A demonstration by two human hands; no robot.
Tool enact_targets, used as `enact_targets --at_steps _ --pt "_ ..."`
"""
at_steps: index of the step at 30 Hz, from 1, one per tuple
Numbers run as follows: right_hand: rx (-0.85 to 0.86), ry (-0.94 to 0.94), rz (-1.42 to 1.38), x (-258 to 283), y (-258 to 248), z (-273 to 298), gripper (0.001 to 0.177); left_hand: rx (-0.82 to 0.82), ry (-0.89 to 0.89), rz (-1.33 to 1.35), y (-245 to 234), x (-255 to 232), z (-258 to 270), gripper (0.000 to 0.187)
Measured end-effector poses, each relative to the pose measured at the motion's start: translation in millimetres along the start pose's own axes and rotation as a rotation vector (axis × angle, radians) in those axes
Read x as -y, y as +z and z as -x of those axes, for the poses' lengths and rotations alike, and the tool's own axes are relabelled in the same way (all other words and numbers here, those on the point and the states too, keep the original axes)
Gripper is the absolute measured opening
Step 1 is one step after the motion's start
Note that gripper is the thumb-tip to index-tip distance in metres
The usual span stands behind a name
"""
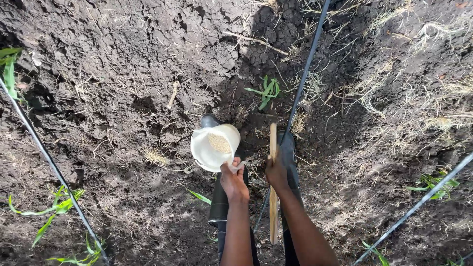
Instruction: Applying granular fertilizer to the base of young plants in a garden row using a small hand-held container.
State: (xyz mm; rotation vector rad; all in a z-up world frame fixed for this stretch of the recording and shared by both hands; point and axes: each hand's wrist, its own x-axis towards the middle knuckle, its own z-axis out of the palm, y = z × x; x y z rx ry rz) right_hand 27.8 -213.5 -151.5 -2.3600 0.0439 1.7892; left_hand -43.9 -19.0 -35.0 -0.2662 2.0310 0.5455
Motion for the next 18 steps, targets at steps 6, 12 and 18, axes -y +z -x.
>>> enact_targets --at_steps 6,12,18 --pt "-0.088 -0.039 0.005 96 -44 -46 0.075 0.031 0.030 -0.048 5 2 9 0.042" --pt "-0.063 -0.022 -0.035 123 -26 -75 0.067 0.040 0.016 -0.081 6 8 13 0.045" --pt "0.000 0.017 -0.284 143 -28 -50 0.062 0.022 0.031 -0.041 5 6 10 0.042"
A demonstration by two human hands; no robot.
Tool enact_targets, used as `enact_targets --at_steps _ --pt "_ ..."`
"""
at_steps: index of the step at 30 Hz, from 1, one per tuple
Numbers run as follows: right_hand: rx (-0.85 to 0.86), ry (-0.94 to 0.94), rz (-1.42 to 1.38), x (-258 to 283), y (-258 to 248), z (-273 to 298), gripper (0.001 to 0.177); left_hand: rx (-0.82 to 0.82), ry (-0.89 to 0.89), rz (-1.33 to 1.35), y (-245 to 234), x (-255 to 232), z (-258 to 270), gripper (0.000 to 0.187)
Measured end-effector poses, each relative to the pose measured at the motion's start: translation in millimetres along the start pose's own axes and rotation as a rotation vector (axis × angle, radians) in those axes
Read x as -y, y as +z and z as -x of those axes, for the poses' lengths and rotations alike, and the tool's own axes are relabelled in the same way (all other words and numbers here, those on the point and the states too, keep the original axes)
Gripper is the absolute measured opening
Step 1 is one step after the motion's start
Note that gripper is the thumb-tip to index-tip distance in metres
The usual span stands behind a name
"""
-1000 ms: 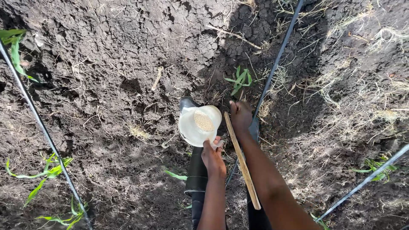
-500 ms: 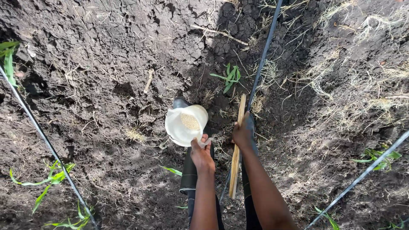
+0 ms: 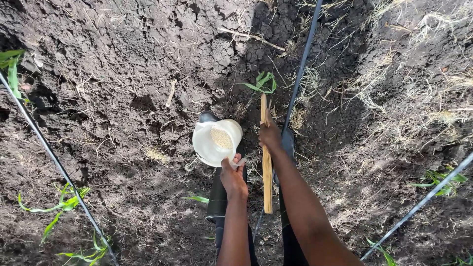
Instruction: Applying granular fertilizer to the base of young plants in a garden row using a small hand-held container.
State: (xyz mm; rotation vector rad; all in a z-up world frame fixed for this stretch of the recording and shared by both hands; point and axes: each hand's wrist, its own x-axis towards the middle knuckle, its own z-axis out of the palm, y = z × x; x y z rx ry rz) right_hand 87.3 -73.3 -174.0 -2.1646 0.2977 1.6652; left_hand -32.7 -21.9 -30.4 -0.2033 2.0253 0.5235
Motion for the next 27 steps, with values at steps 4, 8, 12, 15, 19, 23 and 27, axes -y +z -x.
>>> enact_targets --at_steps 4,8,12,15,19,23,27 --pt "-0.039 0.032 0.001 1 -12 -6 0.059 -0.007 0.024 0.019 -4 0 -6 0.045" --pt "-0.013 0.041 -0.020 -11 -19 -33 0.057 0.021 0.024 0.007 -1 -5 5 0.045" --pt "0.002 0.125 -0.021 -34 -25 -66 0.052 0.047 0.029 -0.049 4 -6 15 0.041" --pt "0.018 0.088 -0.105 -32 -20 -64 0.056 0.058 0.020 -0.055 7 -2 16 0.040" --pt "0.849 0.029 -1.095 -129 -43 -157 0.060 0.052 0.022 -0.031 5 2 18 0.043" --pt "0.035 -0.133 -0.028 -72 -6 -110 0.074 0.086 0.026 -0.091 16 -7 33 0.038" --pt "-0.151 -0.005 0.012 -95 12 -166 0.059 0.097 -0.010 -0.055 30 -19 50 0.030"
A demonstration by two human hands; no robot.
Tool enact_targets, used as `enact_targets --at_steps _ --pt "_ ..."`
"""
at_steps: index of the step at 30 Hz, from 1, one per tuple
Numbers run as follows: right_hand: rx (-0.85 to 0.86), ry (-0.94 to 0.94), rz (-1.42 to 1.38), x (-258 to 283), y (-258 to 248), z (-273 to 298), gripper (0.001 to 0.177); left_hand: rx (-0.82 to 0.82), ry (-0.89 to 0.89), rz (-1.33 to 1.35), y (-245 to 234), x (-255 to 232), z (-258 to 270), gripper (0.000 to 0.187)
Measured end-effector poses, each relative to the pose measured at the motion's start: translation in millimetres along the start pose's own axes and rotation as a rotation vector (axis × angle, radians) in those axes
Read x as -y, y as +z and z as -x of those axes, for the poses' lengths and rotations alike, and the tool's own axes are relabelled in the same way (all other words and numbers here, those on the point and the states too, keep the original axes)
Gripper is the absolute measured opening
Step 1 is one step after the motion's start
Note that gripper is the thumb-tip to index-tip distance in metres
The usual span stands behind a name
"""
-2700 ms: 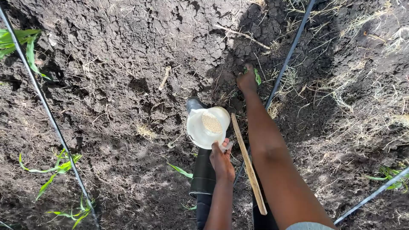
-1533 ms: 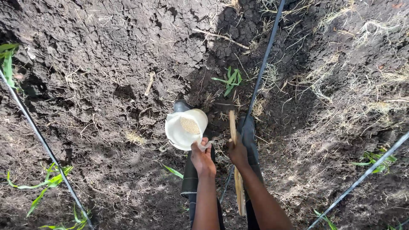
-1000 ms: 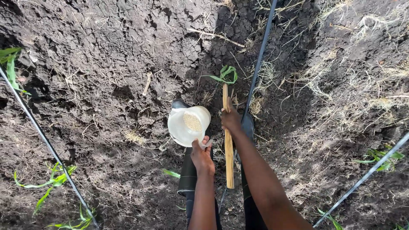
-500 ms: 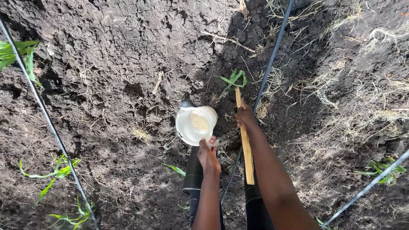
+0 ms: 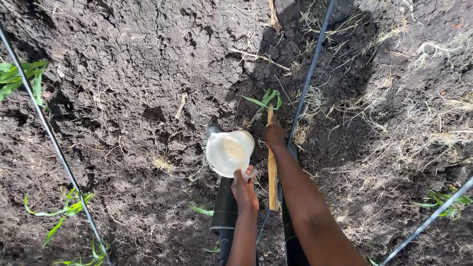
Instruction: Applying granular fertilizer to the base of young plants in a garden row using a small hand-held container.
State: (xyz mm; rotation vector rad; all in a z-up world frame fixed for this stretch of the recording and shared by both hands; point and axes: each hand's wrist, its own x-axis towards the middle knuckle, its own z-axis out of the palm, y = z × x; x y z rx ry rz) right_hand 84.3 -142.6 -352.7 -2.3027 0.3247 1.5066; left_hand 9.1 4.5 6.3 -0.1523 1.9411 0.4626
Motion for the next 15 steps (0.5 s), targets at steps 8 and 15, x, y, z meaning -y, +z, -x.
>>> enact_targets --at_steps 8,15 --pt "0.043 -0.057 0.448 19 14 -31 0.051 0.043 0.024 -0.112 5 2 4 0.030" --pt "0.111 0.020 0.221 111 -36 70 0.059 -0.063 -0.037 -0.157 -5 17 -14 0.047"
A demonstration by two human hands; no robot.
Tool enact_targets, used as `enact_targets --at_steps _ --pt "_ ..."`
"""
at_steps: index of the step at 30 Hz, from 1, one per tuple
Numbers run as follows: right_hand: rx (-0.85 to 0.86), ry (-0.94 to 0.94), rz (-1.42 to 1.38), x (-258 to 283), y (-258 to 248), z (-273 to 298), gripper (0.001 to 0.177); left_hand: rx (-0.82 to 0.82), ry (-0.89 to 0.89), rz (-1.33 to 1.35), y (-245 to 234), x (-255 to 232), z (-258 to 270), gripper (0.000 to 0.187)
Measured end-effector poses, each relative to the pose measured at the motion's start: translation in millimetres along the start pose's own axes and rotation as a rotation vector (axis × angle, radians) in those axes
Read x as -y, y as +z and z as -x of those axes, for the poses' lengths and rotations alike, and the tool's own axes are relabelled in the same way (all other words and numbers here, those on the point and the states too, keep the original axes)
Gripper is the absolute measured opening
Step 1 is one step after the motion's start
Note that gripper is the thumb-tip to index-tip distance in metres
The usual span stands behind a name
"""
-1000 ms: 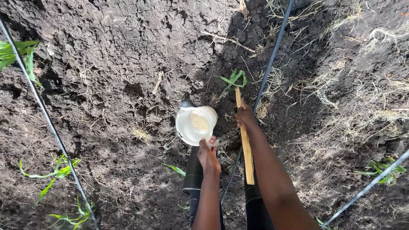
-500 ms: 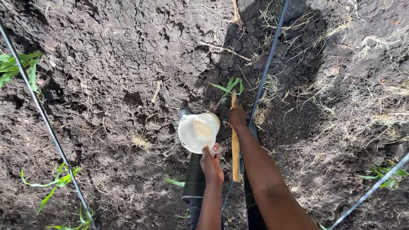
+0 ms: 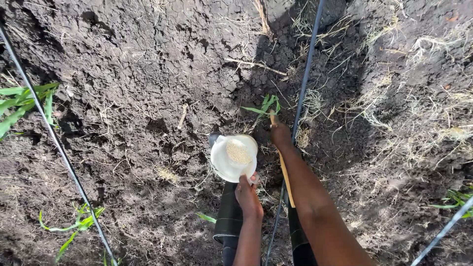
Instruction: Applying granular fertilizer to the base of young plants in a garden row using a small hand-held container.
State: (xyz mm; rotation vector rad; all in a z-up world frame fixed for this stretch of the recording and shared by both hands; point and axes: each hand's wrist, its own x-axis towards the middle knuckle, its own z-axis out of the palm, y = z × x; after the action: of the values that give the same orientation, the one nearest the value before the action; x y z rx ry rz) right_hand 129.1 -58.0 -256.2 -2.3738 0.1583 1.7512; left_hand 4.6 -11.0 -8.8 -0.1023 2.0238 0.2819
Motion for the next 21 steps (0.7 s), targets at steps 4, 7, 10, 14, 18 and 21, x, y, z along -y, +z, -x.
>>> enact_targets --at_steps 4,7,10,14,18,21 --pt "-0.112 -0.479 0.663 23 -16 52 0.034 0.066 0.093 0.067 -4 -6 17 0.029" --pt "-0.109 -0.290 0.471 47 -20 71 0.042 0.062 0.094 0.062 -6 -1 13 0.027" --pt "-0.109 -0.219 0.536 42 -15 63 0.038 0.073 0.106 0.031 -12 12 -3 0.030" --pt "-0.083 -0.208 0.551 25 -12 59 0.039 0.102 0.113 -0.057 -16 8 0 0.035" --pt "-0.026 -0.276 0.705 78 -35 139 0.035 0.092 0.104 -0.004 -15 13 -9 0.037" --pt "-0.026 -0.226 0.560 69 -40 152 0.045 0.072 0.084 0.042 -15 14 -11 0.036"
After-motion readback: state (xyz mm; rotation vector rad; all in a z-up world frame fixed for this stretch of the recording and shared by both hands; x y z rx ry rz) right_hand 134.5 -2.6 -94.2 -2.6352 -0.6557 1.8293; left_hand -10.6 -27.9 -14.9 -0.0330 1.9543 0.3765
